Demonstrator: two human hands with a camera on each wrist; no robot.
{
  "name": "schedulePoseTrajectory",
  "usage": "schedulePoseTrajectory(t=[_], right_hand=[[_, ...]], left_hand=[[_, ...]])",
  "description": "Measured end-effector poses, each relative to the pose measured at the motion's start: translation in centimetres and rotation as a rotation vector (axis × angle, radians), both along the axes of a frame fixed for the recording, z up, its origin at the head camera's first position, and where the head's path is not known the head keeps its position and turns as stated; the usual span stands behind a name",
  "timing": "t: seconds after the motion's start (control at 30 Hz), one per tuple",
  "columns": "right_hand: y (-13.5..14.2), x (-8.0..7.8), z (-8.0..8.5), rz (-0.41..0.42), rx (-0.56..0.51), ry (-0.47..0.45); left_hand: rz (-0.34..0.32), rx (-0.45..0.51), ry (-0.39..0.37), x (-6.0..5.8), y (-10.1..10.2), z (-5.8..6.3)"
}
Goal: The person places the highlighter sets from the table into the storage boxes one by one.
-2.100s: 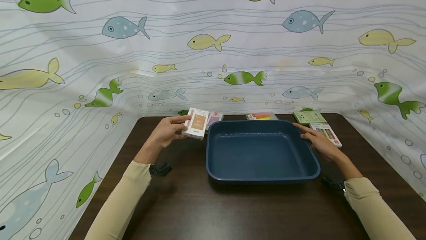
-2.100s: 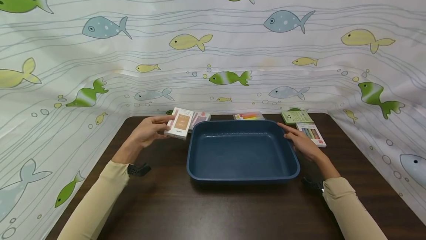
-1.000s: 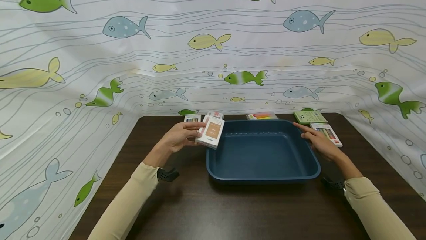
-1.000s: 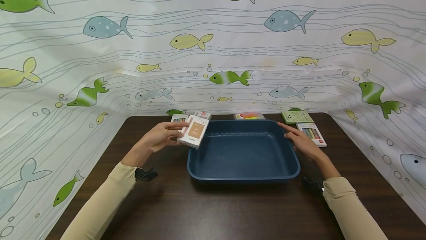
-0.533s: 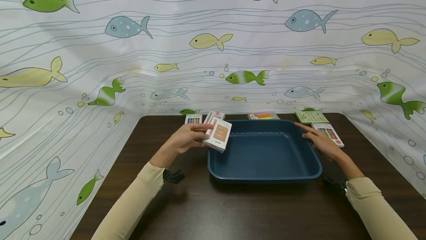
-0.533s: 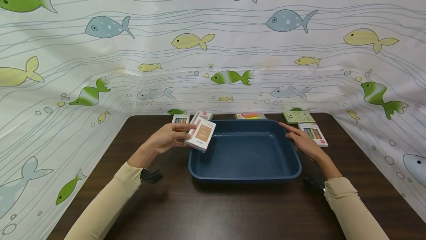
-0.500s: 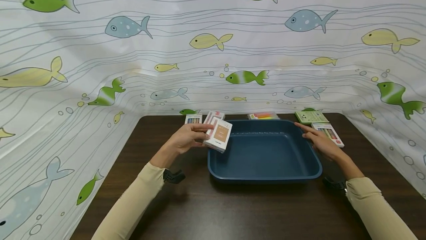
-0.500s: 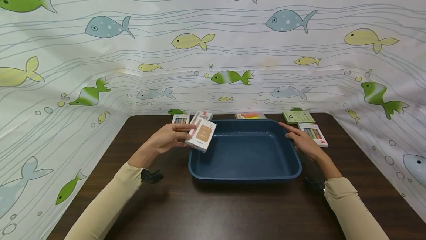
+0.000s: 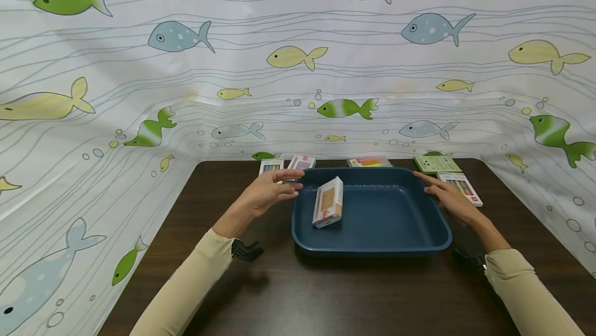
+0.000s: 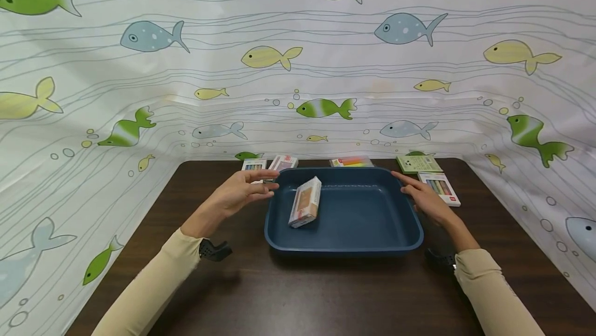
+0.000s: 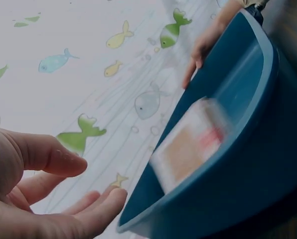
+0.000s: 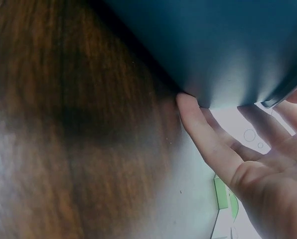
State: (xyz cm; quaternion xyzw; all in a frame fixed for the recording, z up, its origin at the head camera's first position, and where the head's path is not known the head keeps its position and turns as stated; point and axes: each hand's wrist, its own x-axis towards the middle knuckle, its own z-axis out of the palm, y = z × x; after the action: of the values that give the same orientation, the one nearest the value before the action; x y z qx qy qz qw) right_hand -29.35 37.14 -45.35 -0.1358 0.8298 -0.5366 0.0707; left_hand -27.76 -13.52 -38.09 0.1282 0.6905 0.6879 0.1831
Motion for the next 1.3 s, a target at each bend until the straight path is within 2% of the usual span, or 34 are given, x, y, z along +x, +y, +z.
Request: schedulePoseTrajectory(t=[0.33,0.57,0.73,0.93,1.13,1.3], right_hand=[[0.0,0.0,0.0,-0.009,-0.003,-0.006],[0.1,0.1,0.1,-0.002,-0.004,-0.007],[0.1,0.0,0.0,-0.004,-0.006,-0.008],[0.0,0.0,-0.1,-0.003,-0.006,-0.003],[-0.1,0.0,-0.1,-0.007,-0.005,-0.002],[-0.2,0.0,0.0,-0.003,-0.014,-0.011]], left_hand=[[0.013,-0.039,0.051,-0.8,-0.9,-0.4],[0.091,-0.064,0.024,-1.5,-1.7,-0.7],[0.126,-0.101,0.034,-2.0,-2.2,-0.7],[0.170,-0.133,0.045,-2.7,-2.8,-1.5],[0.231,-0.204,0.057,-4.2,-4.0,-2.8],[0.299,-0.262,0.104,-6.0,-5.0,-3.5]])
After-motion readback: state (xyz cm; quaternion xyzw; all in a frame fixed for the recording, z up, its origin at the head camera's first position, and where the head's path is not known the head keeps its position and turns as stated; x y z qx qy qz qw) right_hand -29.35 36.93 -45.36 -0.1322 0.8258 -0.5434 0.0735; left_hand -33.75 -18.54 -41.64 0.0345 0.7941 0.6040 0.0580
